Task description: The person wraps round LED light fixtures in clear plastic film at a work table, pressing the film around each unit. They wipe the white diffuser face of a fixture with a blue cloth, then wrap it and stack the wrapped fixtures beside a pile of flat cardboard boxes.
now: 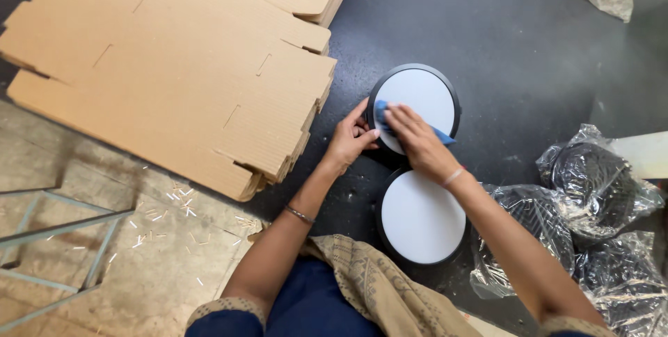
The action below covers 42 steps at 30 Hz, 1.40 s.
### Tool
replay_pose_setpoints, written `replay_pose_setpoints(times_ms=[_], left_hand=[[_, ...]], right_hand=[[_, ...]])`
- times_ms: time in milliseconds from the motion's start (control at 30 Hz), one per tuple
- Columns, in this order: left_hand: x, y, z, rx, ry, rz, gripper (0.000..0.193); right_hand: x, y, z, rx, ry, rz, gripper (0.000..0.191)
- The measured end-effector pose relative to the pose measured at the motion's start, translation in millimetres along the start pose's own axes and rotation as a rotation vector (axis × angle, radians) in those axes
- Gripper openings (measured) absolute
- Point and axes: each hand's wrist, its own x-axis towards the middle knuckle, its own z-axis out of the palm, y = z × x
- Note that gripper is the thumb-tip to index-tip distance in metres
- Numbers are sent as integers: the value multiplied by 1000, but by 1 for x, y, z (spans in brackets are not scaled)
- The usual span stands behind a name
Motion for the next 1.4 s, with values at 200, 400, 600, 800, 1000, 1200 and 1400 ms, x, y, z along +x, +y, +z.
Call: replay_pose_setpoints(times_ms=[200,400,600,800,1000,1200,1400], left_hand=[[2,-1,3,-29,61,-33,82],[-3,11,8,66,64,-9,81],[-5,13,8,104,45,-44,82],[-4,3,4,23,20,13,77],[-12,23,-9,-146,-53,-118,70],[-2,20,12,35,124,-160,61],[6,6,8,71,99,1,62]], right_hand=[[52,26,11,-173,209,132,65],[1,45,-1,-330,405,491,52],[43,53,25,-237,491,440,53],[53,-2,19,35,224,137,58],[-3,-33,-23,83,-81,57,56],[-18,-33,-34,44,-110,70,45],[4,-23,-23,-4,94,168,33]])
